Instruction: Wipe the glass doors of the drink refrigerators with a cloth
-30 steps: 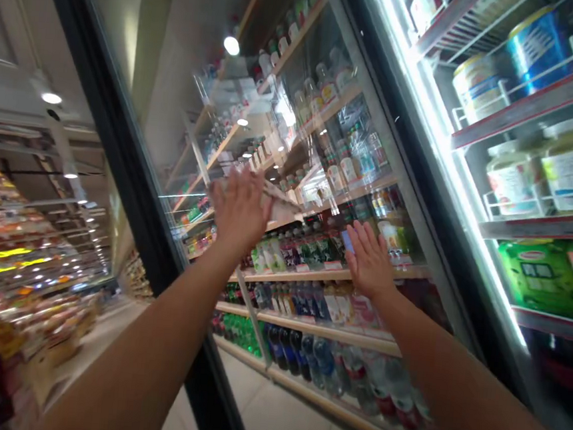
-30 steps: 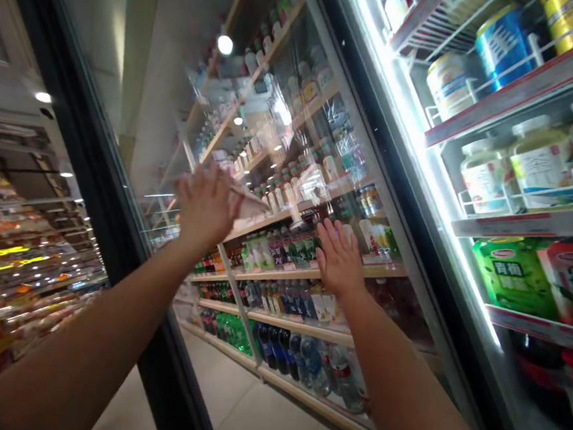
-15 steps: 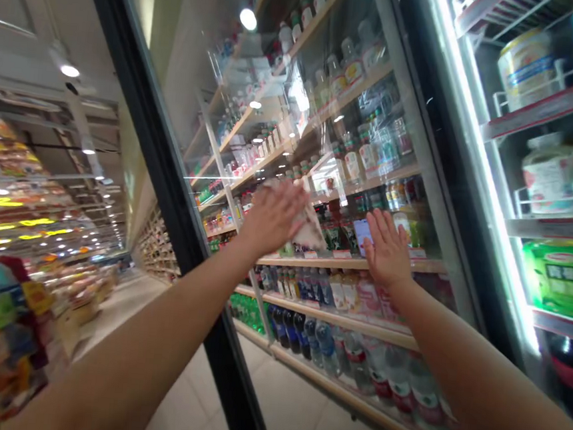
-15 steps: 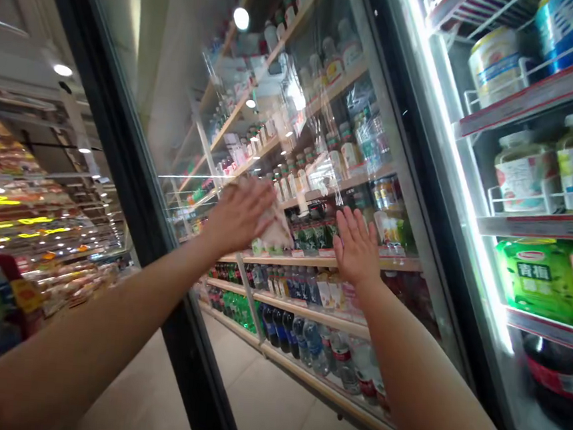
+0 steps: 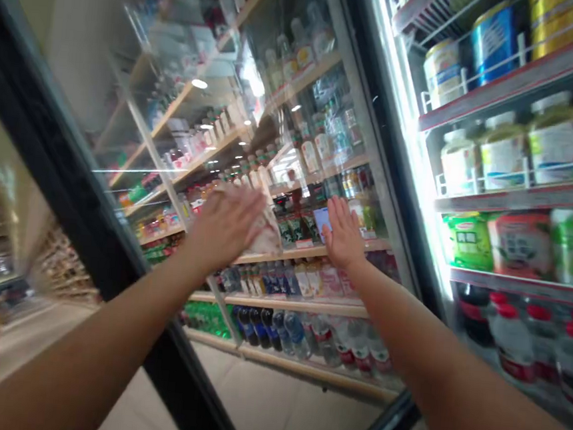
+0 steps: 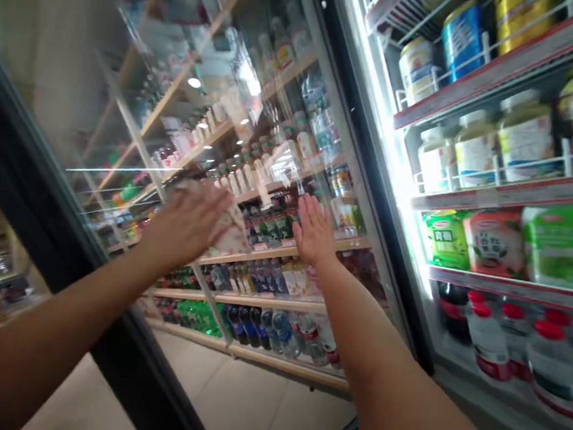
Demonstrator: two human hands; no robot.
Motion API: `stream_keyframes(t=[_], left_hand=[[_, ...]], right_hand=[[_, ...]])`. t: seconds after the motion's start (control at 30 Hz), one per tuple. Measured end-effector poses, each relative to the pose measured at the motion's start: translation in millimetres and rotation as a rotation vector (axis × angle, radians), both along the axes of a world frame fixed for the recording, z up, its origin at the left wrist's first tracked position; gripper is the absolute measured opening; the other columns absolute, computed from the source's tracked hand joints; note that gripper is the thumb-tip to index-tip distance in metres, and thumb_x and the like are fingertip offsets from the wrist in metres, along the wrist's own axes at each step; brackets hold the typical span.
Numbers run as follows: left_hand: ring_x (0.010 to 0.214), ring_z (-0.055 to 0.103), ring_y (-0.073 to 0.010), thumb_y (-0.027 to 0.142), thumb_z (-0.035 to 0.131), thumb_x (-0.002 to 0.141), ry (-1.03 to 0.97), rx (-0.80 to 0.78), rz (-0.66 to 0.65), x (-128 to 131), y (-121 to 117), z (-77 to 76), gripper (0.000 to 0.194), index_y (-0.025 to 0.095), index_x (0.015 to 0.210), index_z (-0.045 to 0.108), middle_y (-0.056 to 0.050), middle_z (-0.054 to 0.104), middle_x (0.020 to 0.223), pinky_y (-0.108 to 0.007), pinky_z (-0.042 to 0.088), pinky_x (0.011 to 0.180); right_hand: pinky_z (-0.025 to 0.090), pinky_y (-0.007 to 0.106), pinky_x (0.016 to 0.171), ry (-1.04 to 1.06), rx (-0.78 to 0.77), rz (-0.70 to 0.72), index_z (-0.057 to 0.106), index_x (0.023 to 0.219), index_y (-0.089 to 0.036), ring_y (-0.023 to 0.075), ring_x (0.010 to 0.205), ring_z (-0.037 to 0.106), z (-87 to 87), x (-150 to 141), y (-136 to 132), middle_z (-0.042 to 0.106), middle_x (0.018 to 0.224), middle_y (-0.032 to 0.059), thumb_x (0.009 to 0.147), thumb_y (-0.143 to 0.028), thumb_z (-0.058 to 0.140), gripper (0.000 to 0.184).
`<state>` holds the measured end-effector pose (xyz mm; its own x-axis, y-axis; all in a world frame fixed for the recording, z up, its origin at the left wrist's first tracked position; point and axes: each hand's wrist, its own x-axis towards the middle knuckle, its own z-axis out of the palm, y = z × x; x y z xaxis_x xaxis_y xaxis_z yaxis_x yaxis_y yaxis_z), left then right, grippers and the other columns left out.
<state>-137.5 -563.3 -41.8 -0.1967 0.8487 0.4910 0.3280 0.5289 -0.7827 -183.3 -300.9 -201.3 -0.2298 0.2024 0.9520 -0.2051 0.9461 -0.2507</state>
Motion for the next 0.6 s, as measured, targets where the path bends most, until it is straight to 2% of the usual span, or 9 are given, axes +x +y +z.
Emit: stream_keyframes(t=[0.07, 0.1, 0.17, 0.23, 0.3, 0.37, 0.43, 0.53, 0.6], left_hand=[[0.156, 0.011, -0.0348, 0.045, 0.028, 0.105, 0.085, 0.308, -0.024, 0, 2, 29.2, 0.064, 0.012, 0.159, 0.026, -0.012, 0.021, 0.168, -0.062, 0.008, 0.125], [0.156, 0.009, -0.0361, 0.047, 0.028, 0.104, 0.1, 0.422, -0.043, 0, 4, 35.8, 0.066, 0.011, 0.16, 0.023, -0.011, 0.017, 0.169, -0.062, 0.006, 0.126], [0.156, 0.006, -0.0369, 0.048, 0.03, 0.103, 0.098, 0.518, -0.074, -2, 10, 25.8, 0.069, 0.013, 0.162, 0.019, -0.008, 0.012, 0.171, -0.059, 0.003, 0.127], [0.157, 0.007, -0.0359, 0.045, 0.033, 0.102, 0.059, 0.372, -0.079, -6, 17, -8.9, 0.066, 0.016, 0.161, 0.024, -0.008, 0.015, 0.17, -0.058, 0.002, 0.128], [0.157, 0.011, -0.0287, 0.04, 0.034, 0.103, -0.033, -0.025, -0.091, -11, 24, -45.7, 0.056, 0.024, 0.157, 0.035, -0.004, 0.027, 0.167, -0.054, 0.008, 0.129], [0.156, 0.016, -0.0218, 0.038, 0.034, 0.105, -0.088, -0.283, -0.1, -16, 30, -59.2, 0.05, 0.033, 0.154, 0.04, 0.002, 0.032, 0.165, -0.048, 0.013, 0.129], [0.157, 0.016, -0.0235, 0.041, 0.033, 0.106, -0.061, -0.216, -0.076, -16, 33, -40.0, 0.051, 0.03, 0.155, 0.038, -0.001, 0.031, 0.166, -0.051, 0.013, 0.128], [0.156, 0.011, -0.033, 0.045, 0.033, 0.106, 0.053, 0.228, -0.05, -10, 32, 16.0, 0.064, 0.013, 0.16, 0.023, -0.013, 0.024, 0.167, -0.061, 0.008, 0.125], [0.156, 0.009, -0.0356, 0.044, 0.035, 0.105, 0.092, 0.465, -0.065, -7, 30, 31.5, 0.07, 0.006, 0.16, 0.014, -0.017, 0.018, 0.168, -0.062, 0.005, 0.125]], right_hand=[[0.02, 0.048, 0.127, -0.024, -0.014, -0.001, 0.026, 0.16, -0.012, 0.0221, 0.157, 0.019, 1.7, -1, 1, 0.025, 0.168, 0.0116, 0.104, -0.036, 0.026, 0.062], [0.019, 0.048, 0.127, -0.027, -0.021, 0.003, 0.026, 0.161, -0.012, 0.0218, 0.157, 0.018, 2.2, -1, 1, 0.025, 0.168, 0.0115, 0.104, -0.036, 0.026, 0.062], [0.018, 0.047, 0.127, -0.014, -0.031, 0.017, 0.026, 0.161, -0.014, 0.0208, 0.157, 0.018, 2.5, -2, 2, 0.025, 0.168, 0.0103, 0.104, -0.037, 0.026, 0.061], [0.017, 0.046, 0.128, 0.015, -0.034, 0.028, 0.025, 0.161, -0.016, 0.0198, 0.157, 0.019, 2.0, -2, 3, 0.027, 0.168, 0.0089, 0.105, -0.037, 0.026, 0.061], [0.017, 0.046, 0.127, 0.037, -0.032, 0.028, 0.026, 0.161, -0.016, 0.0201, 0.156, 0.02, 1.0, -3, 3, 0.028, 0.167, 0.0088, 0.105, -0.038, 0.025, 0.06], [0.019, 0.047, 0.127, 0.045, -0.028, 0.021, 0.025, 0.161, -0.016, 0.021, 0.156, 0.02, 0.1, -4, 3, 0.028, 0.167, 0.0096, 0.105, -0.038, 0.025, 0.06], [0.02, 0.048, 0.126, 0.046, -0.024, 0.014, 0.023, 0.162, -0.016, 0.0216, 0.156, 0.02, -0.7, -5, 2, 0.028, 0.167, 0.0101, 0.105, -0.037, 0.024, 0.061], [0.02, 0.049, 0.127, 0.039, -0.012, 0.003, 0.018, 0.163, -0.017, 0.0218, 0.157, 0.018, -1.6, -5, 3, 0.026, 0.168, 0.0099, 0.105, -0.037, 0.024, 0.062], [0.02, 0.049, 0.127, 0.03, -0.006, -0.009, 0.016, 0.164, -0.017, 0.0216, 0.157, 0.017, -2.0, -5, 5, 0.026, 0.168, 0.0099, 0.105, -0.037, 0.023, 0.062]])
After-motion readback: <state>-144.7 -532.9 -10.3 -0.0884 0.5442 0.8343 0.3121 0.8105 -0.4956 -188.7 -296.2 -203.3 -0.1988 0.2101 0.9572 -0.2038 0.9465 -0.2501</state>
